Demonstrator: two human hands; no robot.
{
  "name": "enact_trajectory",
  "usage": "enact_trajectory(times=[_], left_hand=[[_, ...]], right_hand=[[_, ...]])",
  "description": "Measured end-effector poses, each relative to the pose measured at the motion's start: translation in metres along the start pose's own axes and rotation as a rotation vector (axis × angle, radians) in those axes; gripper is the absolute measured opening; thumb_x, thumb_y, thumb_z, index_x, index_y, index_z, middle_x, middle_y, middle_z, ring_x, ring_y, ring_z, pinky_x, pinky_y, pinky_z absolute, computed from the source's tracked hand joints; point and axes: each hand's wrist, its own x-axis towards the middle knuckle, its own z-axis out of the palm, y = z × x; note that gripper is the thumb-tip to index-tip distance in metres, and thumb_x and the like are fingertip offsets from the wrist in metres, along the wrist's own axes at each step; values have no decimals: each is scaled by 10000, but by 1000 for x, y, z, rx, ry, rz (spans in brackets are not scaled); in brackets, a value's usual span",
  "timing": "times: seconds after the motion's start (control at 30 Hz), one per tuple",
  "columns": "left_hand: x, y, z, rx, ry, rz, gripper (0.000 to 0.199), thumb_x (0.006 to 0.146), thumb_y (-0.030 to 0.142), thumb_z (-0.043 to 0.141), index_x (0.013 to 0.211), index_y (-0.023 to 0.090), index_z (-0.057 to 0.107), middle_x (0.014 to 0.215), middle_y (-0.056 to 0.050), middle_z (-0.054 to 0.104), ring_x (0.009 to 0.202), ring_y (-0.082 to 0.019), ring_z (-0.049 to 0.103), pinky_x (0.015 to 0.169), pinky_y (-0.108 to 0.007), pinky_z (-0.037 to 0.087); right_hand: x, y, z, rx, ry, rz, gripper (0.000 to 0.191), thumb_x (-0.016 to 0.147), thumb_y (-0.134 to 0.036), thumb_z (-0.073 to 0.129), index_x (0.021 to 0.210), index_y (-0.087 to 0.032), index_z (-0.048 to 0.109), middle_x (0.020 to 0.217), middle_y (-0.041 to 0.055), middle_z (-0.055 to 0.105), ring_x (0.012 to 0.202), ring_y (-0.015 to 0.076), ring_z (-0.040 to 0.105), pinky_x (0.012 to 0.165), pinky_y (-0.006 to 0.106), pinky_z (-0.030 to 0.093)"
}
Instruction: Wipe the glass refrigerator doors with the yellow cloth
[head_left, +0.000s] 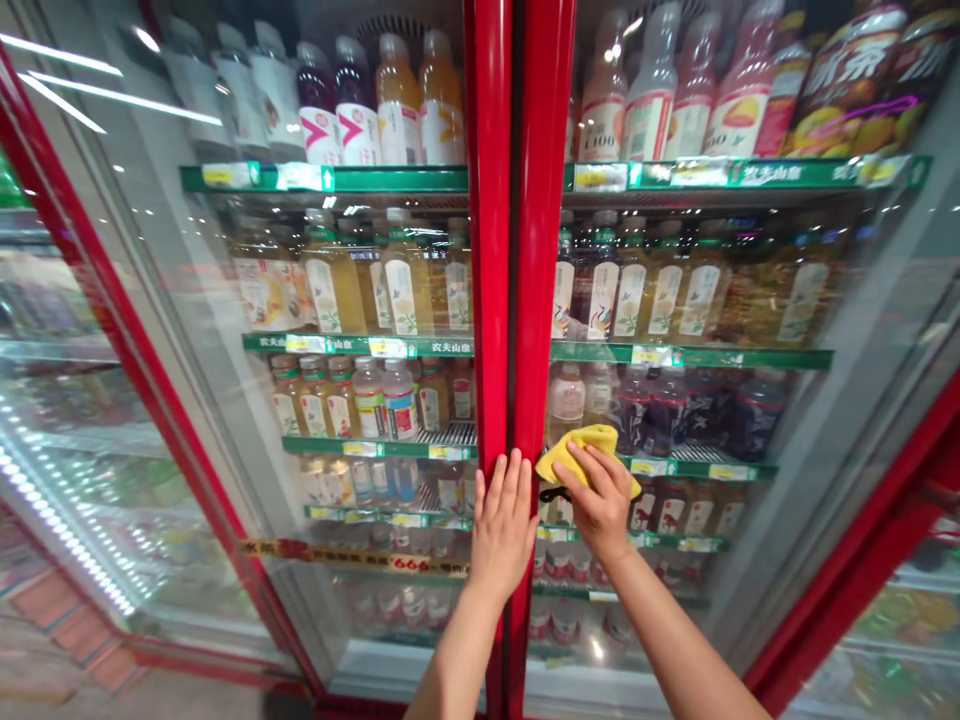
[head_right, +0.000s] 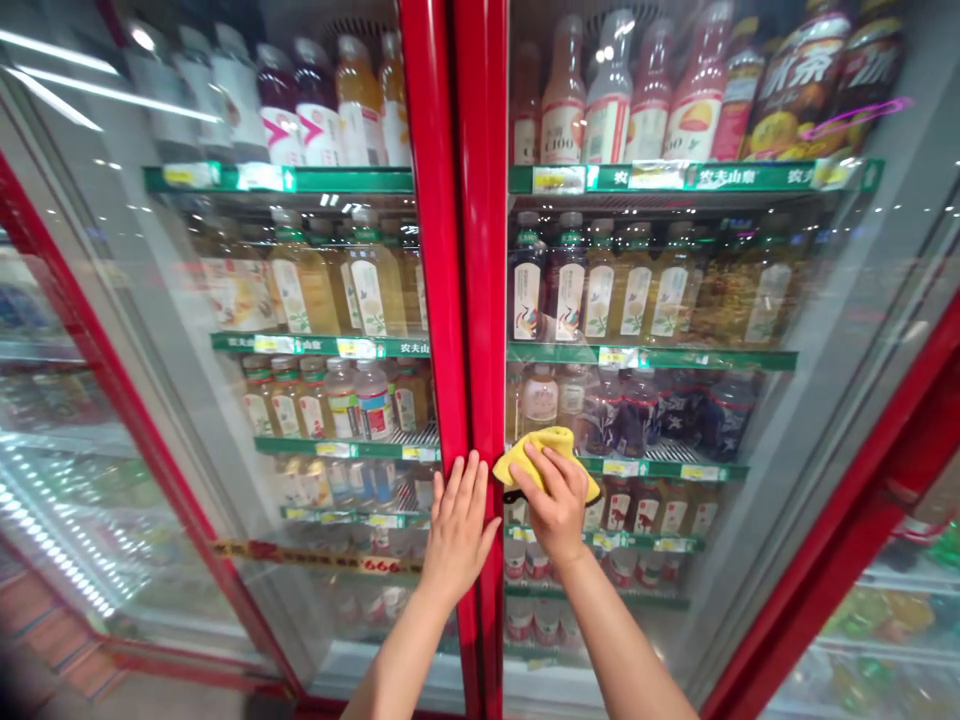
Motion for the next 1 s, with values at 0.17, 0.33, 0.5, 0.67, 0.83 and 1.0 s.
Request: enact_trajectory(times=[0.17, 0.33, 0.5, 0.67, 0.83, 1.0], left_hand=[[6, 15, 9, 21, 57, -34, 892, 922, 261, 638, 1633, 115, 120, 1677, -182, 262, 1580, -325, 153, 1239, -570, 297], [11, 21, 16, 19, 83, -79, 910, 912, 278, 651, 1637, 149, 116, 1686, -186, 226, 1574, -351, 157, 1232, -600, 297], [8, 21, 16, 10, 64, -75, 878, 932, 224, 595, 1638, 135, 80, 1674, -181, 268, 1574, -323, 173, 1237, -571, 310], [0, 21, 13, 12, 30, -66, 834, 950, 183, 540, 1638, 122, 73, 1671, -172, 278, 1573, -281, 185, 1232, -495, 347], [11, 22, 6, 0, 36, -52, 805, 971, 171, 487, 1639, 123, 39, 1671, -169, 273, 1567, -268, 199, 1226, -468, 363], [18, 27, 2, -19, 38, -46, 811, 983, 179, 470, 1641, 157, -4, 1673, -155, 265, 1560, -275, 221, 1224, -488, 363]], right_hand=[[45, 7, 10, -117, -28, -56, 322, 986, -156, 556, 1157, -349, 750, 1232, -4, 752, 1192, 199, 590, 1034, 377, 365], [93, 9, 20, -210, 41, -4, 409, 970, -149, 565, 1283, -376, 698, 1345, 3, 698, 1288, 211, 542, 1101, 387, 320], [27, 1, 14, -256, -151, 3, 493, 970, -184, 530, 1423, -369, 591, 1407, 34, 660, 1356, 239, 503, 1213, 474, 196], [-28, -2, 6, -207, -229, -110, 410, 996, -163, 494, 1301, -358, 686, 1292, 3, 731, 1261, 183, 582, 1235, 414, 202], [37, 17, 7, -195, -161, -153, 412, 1009, -163, 503, 1341, -350, 658, 1392, 12, 673, 1395, 178, 493, 1243, 440, 209], [47, 29, 1, -262, 3, 45, 502, 982, -103, 507, 1403, -357, 609, 1454, 39, 624, 1481, 210, 396, 1237, 496, 218]])
